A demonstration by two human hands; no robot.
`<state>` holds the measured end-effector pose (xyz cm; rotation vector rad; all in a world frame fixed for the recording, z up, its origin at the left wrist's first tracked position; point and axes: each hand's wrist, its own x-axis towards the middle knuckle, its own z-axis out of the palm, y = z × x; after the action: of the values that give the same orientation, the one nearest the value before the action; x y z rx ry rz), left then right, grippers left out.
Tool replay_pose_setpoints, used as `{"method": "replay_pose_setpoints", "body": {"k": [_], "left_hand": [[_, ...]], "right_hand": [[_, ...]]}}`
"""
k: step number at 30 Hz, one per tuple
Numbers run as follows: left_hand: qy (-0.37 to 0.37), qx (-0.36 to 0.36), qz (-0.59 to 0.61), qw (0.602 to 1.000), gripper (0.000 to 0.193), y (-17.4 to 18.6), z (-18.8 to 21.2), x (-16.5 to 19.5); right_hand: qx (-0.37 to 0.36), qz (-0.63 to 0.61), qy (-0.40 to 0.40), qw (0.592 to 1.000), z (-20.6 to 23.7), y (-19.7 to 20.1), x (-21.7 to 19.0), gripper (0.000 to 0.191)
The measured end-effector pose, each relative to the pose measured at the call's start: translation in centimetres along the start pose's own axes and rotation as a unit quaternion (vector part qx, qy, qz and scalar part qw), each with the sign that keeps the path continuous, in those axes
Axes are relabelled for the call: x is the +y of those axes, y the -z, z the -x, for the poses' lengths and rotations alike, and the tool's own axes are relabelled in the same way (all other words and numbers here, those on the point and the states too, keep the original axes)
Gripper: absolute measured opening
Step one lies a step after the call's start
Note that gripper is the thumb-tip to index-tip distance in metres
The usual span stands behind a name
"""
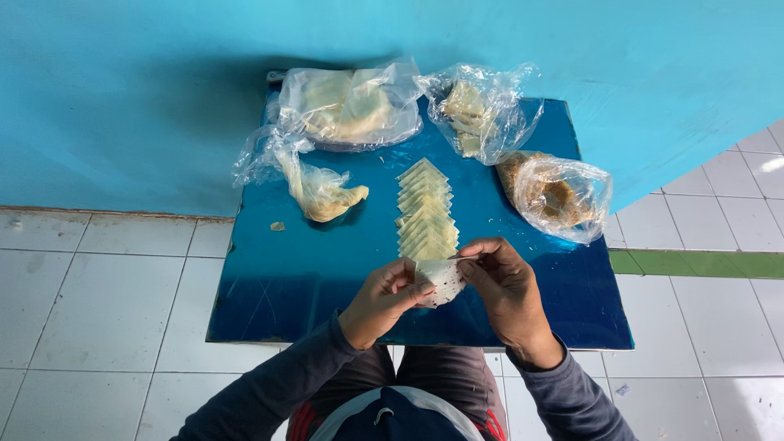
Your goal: The person sits with a small blue board on their lap and folds thin pale pastry sheets by hand, creasing each sheet and stacking the folded pieces in an overlapping herringbone row on the board. Sheets are taken one at a time from plastic bags, folded, and added to the growing arrangement.
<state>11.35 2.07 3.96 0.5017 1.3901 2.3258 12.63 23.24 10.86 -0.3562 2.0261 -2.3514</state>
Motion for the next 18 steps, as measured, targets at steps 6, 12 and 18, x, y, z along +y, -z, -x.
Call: {"method": "replay_pose_setpoints", "body": {"k": [6,12,18], "left_hand": [[-0.068,0.032,-0.107,0.991,0.017,0.5,0.6,0.1],[-0.068,0.056,-0.22,0.972,0.021,0.5,0.0,0.6],[-0.045,0.056,-0.051,0.996,0.032,-1.7,-0.1,0.5]], "right_hand": [[-0.023,0.021,0.0,1.0,0.7,0.9,0.6,0.02],[-0.008,0.031,0.015,0.999,1.0,1.3,0.0,0.021],[0.007,0.248,0.062,0.967,0.6,0.9,-3.6,0.024]]}}
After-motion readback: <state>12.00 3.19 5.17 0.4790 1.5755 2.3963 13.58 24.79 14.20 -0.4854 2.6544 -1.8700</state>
